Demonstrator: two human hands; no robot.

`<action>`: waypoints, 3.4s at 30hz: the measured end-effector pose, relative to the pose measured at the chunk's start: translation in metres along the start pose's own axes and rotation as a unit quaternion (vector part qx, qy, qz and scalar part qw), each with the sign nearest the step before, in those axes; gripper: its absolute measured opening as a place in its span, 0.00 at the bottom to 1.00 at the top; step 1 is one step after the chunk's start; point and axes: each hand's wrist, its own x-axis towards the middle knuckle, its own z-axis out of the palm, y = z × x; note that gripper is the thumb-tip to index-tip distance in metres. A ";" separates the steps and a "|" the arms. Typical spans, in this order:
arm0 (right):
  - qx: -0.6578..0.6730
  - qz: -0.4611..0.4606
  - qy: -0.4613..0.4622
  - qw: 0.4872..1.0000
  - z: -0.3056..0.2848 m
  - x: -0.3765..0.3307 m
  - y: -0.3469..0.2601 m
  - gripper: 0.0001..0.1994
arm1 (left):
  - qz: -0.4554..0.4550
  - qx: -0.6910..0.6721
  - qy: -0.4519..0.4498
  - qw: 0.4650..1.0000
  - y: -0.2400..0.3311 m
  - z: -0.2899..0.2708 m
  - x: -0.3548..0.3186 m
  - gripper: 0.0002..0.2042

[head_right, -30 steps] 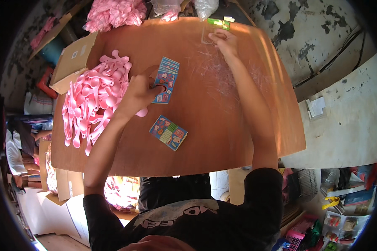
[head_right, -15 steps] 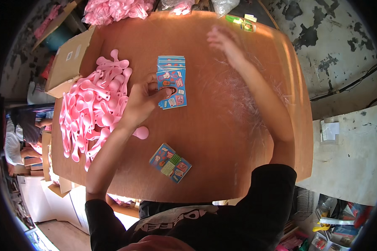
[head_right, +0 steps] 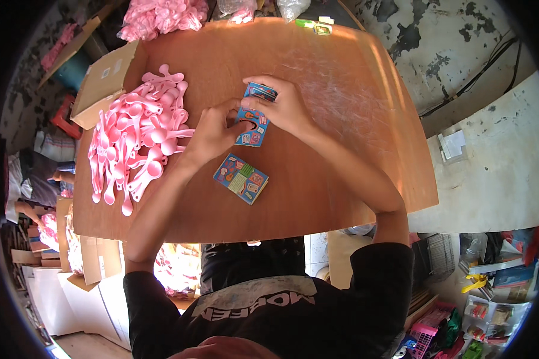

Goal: The person is sorting and packaging small pink plastic spoons into clear bags and then preparing a small box of cards.

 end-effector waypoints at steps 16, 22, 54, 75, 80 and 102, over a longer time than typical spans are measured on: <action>0.162 0.154 -0.081 0.971 -0.094 -0.004 0.041 0.17 | -0.074 -0.241 -0.004 0.968 -0.005 -0.013 -0.009 0.13; 0.157 0.139 -0.063 0.976 -0.023 -0.041 0.011 0.17 | -0.042 -0.199 -0.010 0.979 -0.019 0.007 0.000 0.15; -0.002 0.081 -0.019 0.997 0.046 -0.061 0.050 0.13 | -0.017 -0.213 0.027 0.977 -0.029 0.040 0.008 0.29; -0.414 -0.137 0.022 0.900 0.025 -0.068 -0.004 0.34 | -0.027 -0.028 0.124 0.992 0.026 -0.024 -0.102 0.23; -0.244 0.025 -0.166 0.955 0.042 -0.125 -0.077 0.40 | -0.025 -0.115 0.178 0.977 0.007 -0.008 -0.153 0.20; 0.011 -0.021 0.097 0.995 0.103 -0.170 -0.127 0.15 | -0.085 -0.617 0.351 0.700 -0.009 0.016 -0.172 0.17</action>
